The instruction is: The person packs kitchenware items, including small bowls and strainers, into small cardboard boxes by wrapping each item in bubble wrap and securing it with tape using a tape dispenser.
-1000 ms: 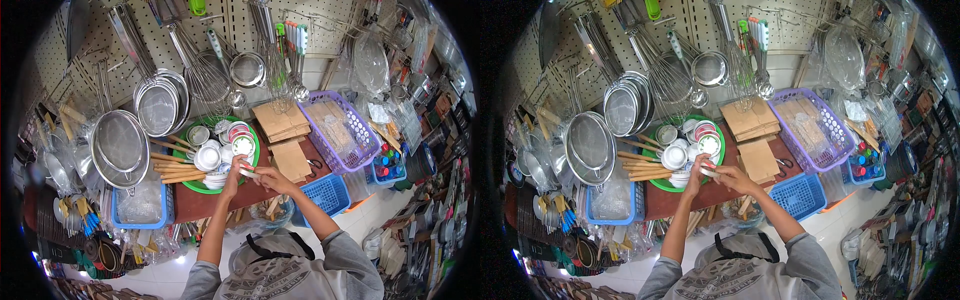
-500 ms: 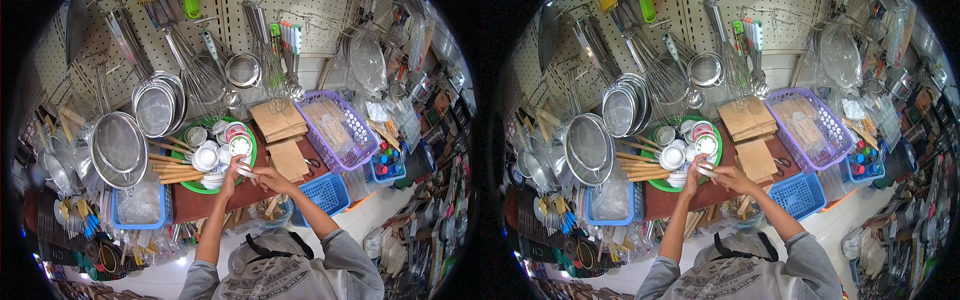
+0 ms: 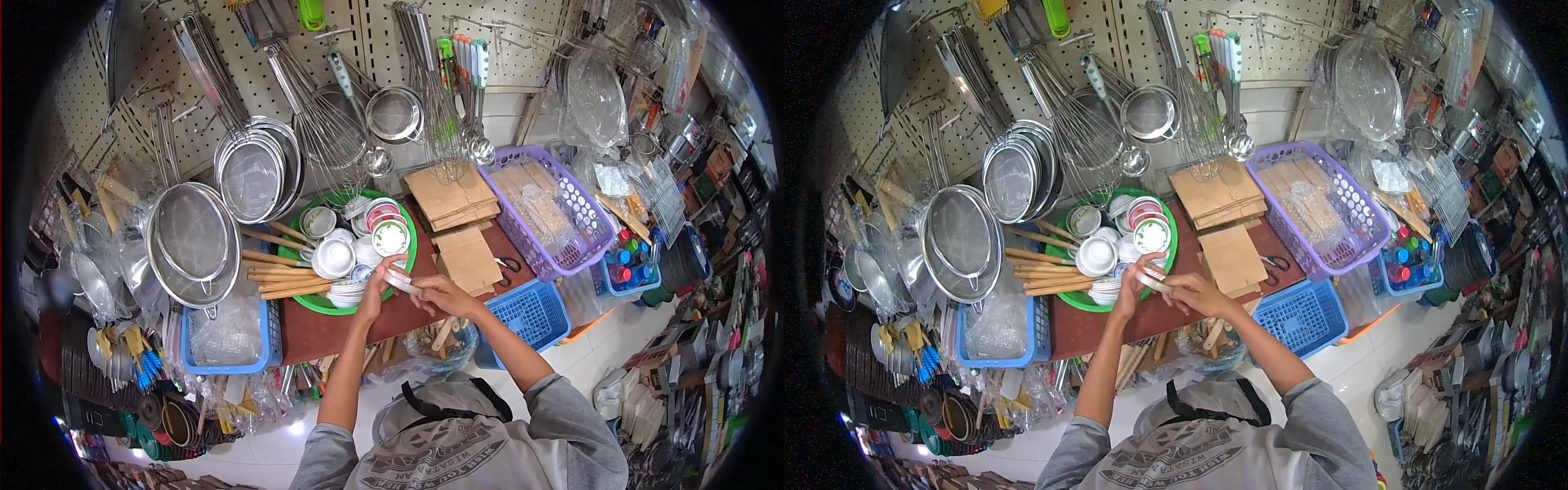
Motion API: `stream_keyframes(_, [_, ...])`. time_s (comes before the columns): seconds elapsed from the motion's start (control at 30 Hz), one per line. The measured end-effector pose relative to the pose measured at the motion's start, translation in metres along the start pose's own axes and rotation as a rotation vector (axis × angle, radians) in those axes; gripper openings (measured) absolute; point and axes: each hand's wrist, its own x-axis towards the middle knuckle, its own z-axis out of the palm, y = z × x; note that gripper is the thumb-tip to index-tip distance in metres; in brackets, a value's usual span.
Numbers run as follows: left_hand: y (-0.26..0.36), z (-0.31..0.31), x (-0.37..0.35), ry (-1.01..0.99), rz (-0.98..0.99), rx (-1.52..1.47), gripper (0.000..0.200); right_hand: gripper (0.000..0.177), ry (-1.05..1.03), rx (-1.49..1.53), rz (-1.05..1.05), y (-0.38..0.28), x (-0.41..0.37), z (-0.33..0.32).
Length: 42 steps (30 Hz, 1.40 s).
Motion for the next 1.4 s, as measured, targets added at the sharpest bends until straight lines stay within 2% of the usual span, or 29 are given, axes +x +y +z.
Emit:
stream_keyframes(0.17, [-0.001,0.004,0.000,0.012,0.123,0.267,0.064,0.022,0.035,-0.079,0.038,0.006,-0.001,0.000])
stream_keyframes(0.27, [0.003,0.006,-0.001,0.044,-0.011,0.171,0.083,0.021,0.025,-0.030,0.027,0.009,0.000,0.001])
stream_keyframes(0.37, [0.006,0.004,-0.002,-0.003,-0.055,-0.022,0.084,0.022,0.050,0.006,0.023,-0.008,-0.003,0.009])
stream_keyframes(0.47, [0.002,0.002,-0.001,-0.035,-0.001,-0.025,0.069,0.024,0.071,-0.030,-0.006,-0.008,-0.004,0.012])
stream_keyframes(0.57, [-0.004,0.002,-0.001,-0.017,0.088,0.192,0.071,0.023,0.040,-0.108,-0.022,0.001,-0.004,0.005])
stream_keyframes(0.77, [-0.004,-0.001,0.000,-0.010,0.001,-0.002,0.064,0.019,0.041,-0.010,0.069,-0.011,-0.008,0.008])
stream_keyframes(0.87, [0.006,0.003,-0.001,-0.028,-0.049,-0.017,0.063,0.019,0.054,-0.002,0.025,-0.017,-0.009,0.006])
stream_keyframes(0.97, [-0.005,0.002,0.000,-0.041,0.039,0.090,0.066,0.019,0.081,-0.032,-0.021,-0.011,-0.008,0.003])
stream_keyframes(1.07, [-0.001,0.005,0.000,-0.016,0.017,0.221,0.067,0.019,0.072,-0.050,-0.014,-0.007,-0.006,0.000])
stream_keyframes(1.13, [-0.002,0.004,0.001,-0.002,0.000,0.155,0.066,0.018,0.072,-0.008,0.050,-0.007,-0.007,-0.001])
stream_keyframes(1.27, [0.002,0.001,0.000,-0.003,-0.092,0.007,0.064,0.020,0.038,0.031,0.049,-0.016,-0.005,0.001])
stream_keyframes(1.4, [0.009,0.009,-0.001,0.043,-0.049,0.053,0.070,0.022,0.041,-0.015,0.046,-0.005,0.001,0.001])
